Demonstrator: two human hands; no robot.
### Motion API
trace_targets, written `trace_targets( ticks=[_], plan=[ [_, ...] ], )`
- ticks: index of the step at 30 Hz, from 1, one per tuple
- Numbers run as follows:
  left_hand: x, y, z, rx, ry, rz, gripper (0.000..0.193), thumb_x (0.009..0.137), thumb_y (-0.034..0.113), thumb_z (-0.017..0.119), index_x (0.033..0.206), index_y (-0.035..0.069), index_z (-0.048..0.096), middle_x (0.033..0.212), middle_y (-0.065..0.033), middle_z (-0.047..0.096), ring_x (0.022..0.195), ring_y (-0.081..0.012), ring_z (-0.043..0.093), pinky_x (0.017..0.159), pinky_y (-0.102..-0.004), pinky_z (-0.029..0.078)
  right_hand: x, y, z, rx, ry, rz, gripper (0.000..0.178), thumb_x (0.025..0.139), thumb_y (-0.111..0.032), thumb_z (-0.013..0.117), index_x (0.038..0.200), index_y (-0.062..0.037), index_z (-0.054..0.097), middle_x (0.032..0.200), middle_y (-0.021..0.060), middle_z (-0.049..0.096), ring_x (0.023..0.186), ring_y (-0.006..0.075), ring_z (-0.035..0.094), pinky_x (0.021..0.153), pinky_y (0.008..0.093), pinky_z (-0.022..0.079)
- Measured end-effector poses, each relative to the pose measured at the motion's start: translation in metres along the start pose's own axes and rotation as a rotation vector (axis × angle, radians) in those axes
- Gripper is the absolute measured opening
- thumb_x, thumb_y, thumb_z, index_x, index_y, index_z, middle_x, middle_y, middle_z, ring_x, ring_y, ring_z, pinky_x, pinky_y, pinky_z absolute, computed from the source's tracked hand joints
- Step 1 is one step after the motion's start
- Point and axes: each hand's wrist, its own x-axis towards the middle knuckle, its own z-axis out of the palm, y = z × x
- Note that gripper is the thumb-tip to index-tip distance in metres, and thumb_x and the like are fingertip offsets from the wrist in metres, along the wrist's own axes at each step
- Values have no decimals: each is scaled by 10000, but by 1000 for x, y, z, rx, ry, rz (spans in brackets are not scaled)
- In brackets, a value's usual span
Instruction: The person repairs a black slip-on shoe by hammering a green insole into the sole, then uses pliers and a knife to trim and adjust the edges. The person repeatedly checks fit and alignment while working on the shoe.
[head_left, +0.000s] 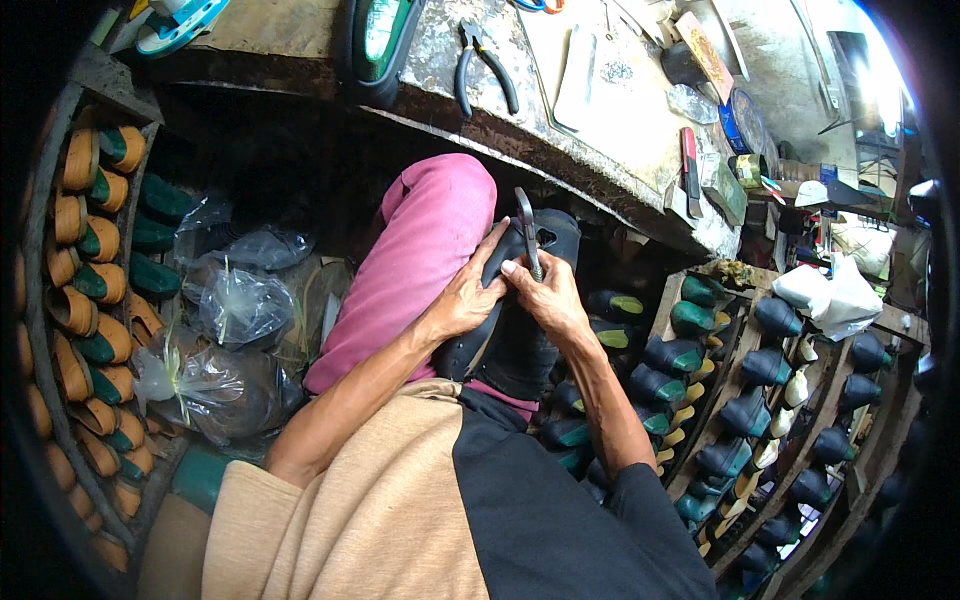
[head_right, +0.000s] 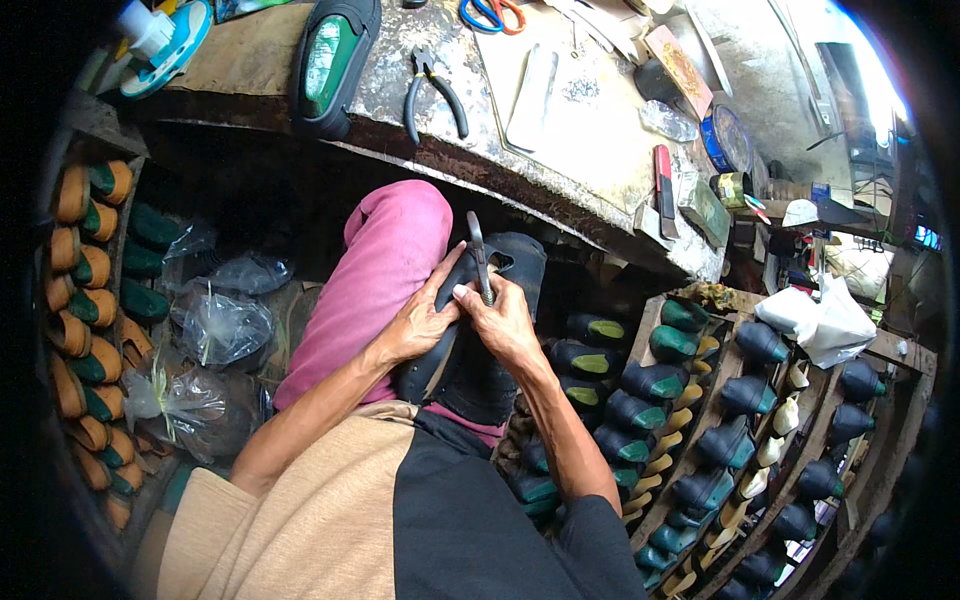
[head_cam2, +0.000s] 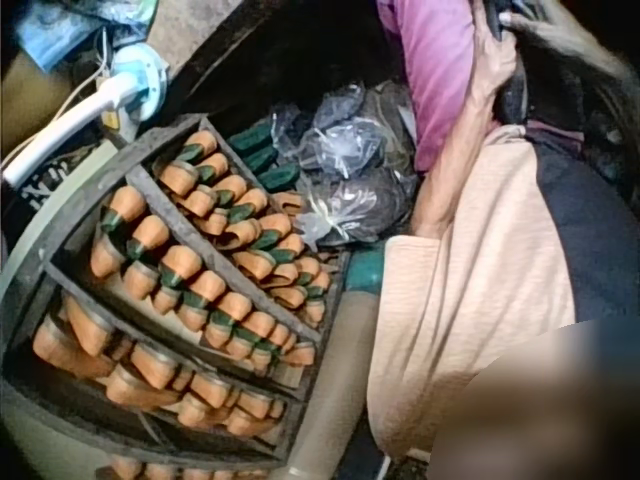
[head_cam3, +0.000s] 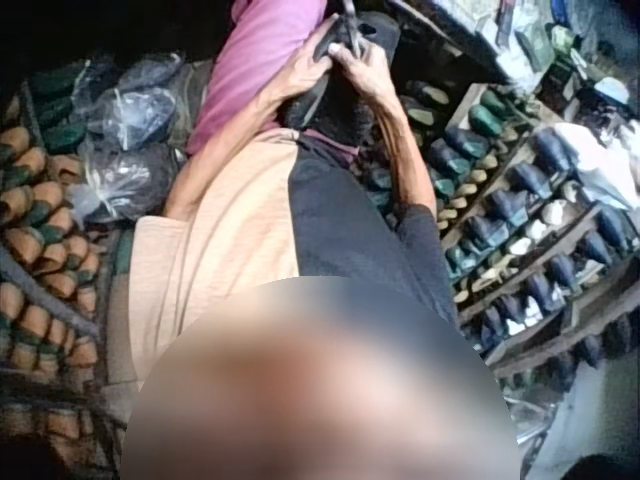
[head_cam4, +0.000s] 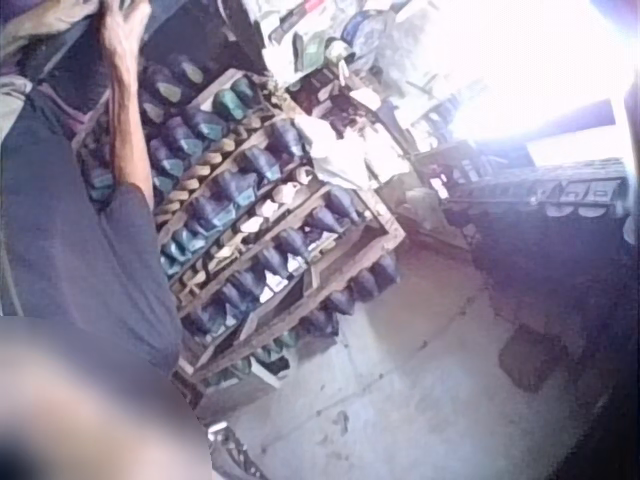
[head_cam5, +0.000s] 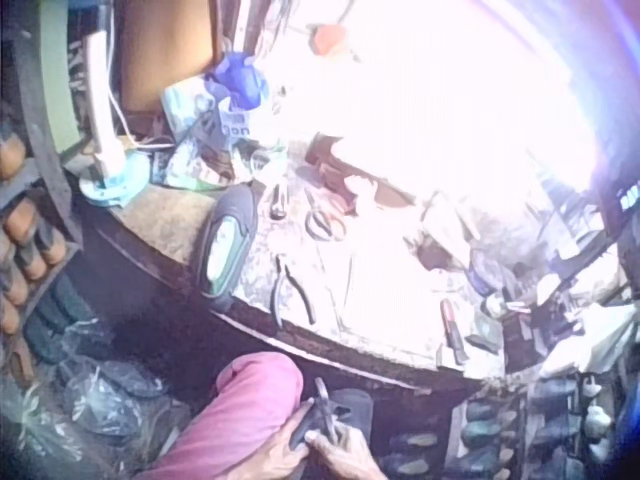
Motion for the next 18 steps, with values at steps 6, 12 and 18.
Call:
trace_targets(
  ticks=[6,12,18],
  plan=[
    [-2,9,-5,65,-49,-28,883,1152,210,713,1870,121,207,1882,-241,315,1742,-342,322,1406,-430,279,-64,2,15,88,4,-38,252,1228,-261,586,1151,-22,587,775,77,699,617,172,704,555,340,558],
    [-3,9,-4,5,-93,-63,941,1140,308,756,1871,118,194,1867,-216,337,1721,-334,343,1411,-420,266,-114,-7,43,-1,258,-202,177,1205,-155,600,1132,3,571,692,116,697,556,219,688,530,394,537],
    [-5,17,-1,103,-115,-38,925,1151,274,740,1874,137,180,1844,-234,380,1724,-356,342,1408,-447,268,-93,-15,28,-209,173,-171,167,1186,-144,608,1096,-5,596,645,107,672,544,205,660,538,410,503]
  ],
)
